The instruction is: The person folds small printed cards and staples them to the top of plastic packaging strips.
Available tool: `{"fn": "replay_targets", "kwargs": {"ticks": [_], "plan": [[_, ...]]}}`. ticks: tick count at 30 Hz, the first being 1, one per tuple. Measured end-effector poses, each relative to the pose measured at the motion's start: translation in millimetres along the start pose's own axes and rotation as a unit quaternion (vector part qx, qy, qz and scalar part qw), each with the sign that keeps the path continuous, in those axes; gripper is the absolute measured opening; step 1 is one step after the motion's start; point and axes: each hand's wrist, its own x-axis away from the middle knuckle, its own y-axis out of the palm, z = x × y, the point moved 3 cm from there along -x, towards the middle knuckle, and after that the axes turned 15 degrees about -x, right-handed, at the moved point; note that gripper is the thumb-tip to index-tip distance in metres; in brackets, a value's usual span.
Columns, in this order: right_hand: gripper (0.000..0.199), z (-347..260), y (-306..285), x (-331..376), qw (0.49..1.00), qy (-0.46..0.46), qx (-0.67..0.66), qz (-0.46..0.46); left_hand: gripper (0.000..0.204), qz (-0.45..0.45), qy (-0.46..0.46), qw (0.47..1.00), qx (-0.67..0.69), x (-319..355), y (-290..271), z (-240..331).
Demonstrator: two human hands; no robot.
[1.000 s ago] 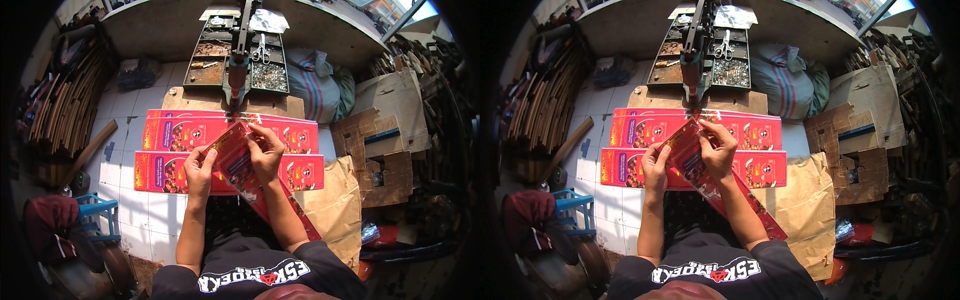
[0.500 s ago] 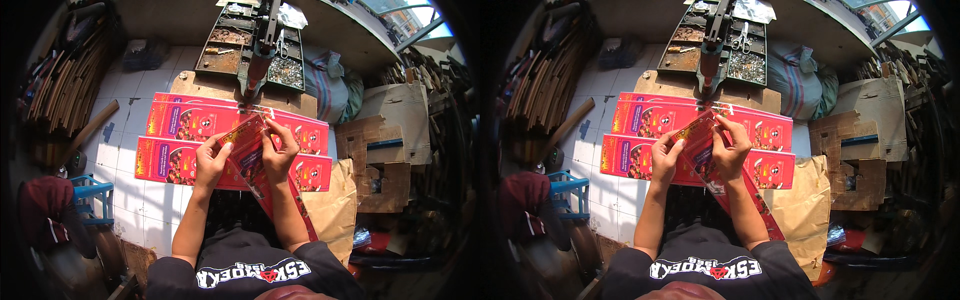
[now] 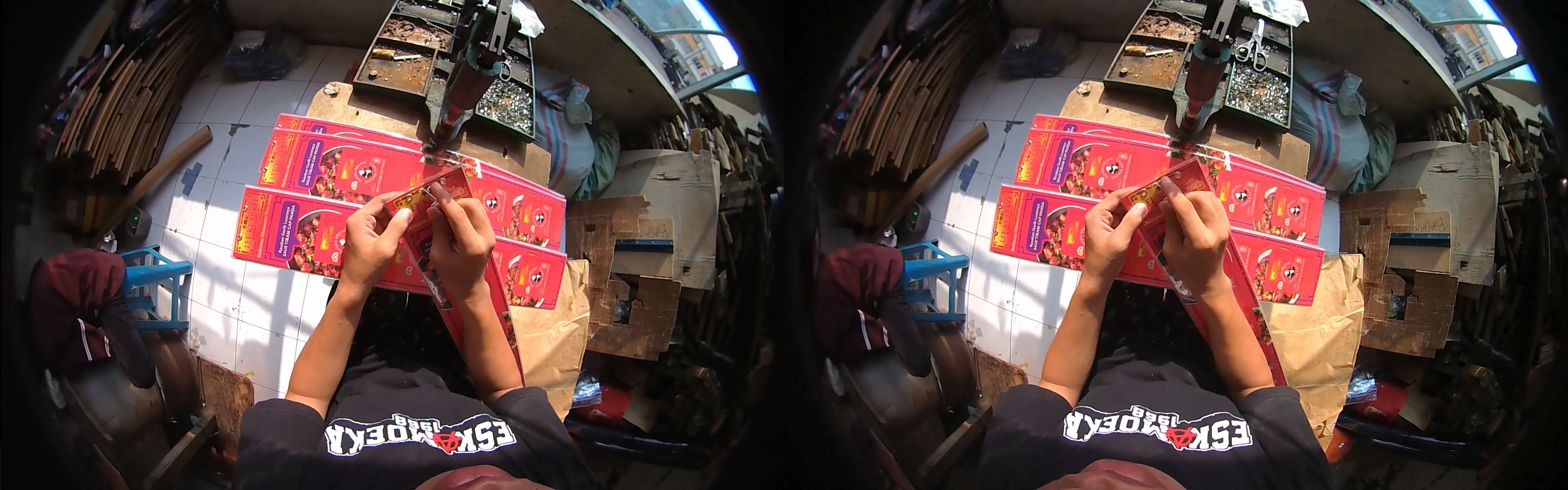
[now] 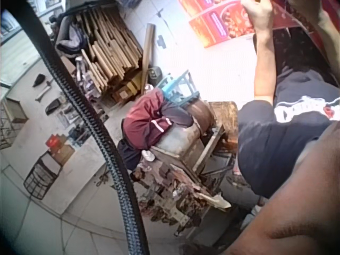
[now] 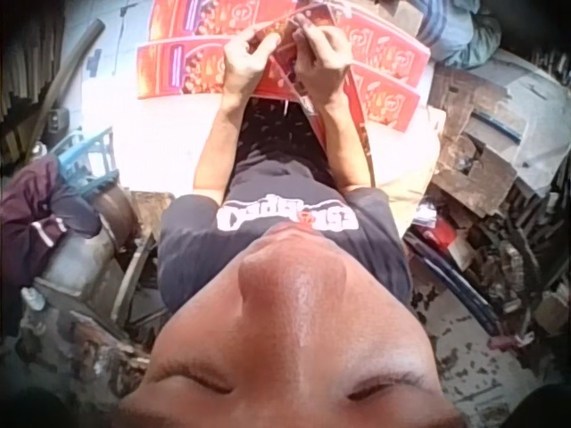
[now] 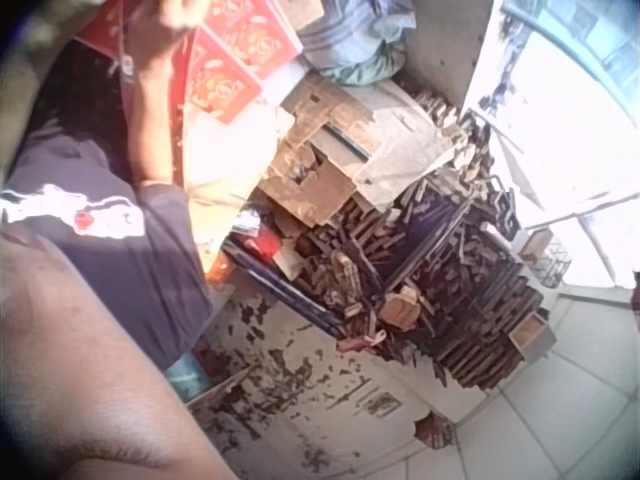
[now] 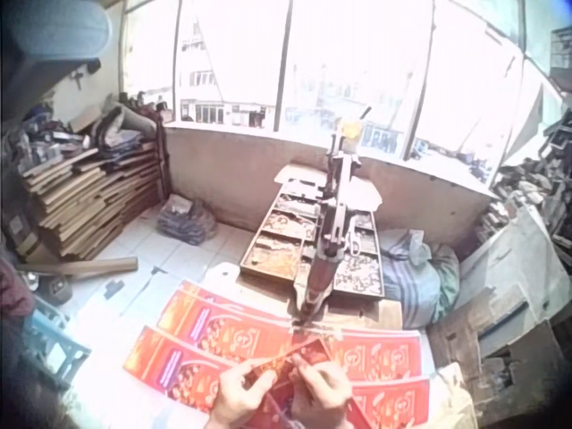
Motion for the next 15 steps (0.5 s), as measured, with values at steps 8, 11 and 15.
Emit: {"fn": "replay_targets", "kwargs": {"ticks": [8,11,15], "plan": [[0.037,0.9,1.5,-0.6,1.000,-0.002,0.024,-0.010,0.026,-0.001,0.015,1.000,-0.017,-2.8,-0.1,2.2],[0.038,1.0,2.1,-3.2,0.999,-0.021,0.027,-0.017,0.026,-0.003,0.017,1.000,-0.010,-3.5,0.8,4.5],[0.040,-0.4,2.2,-4.2,0.999,-0.025,0.033,-0.016,0.026,-0.007,0.013,1.000,-0.003,-3.3,0.8,7.3]]}}
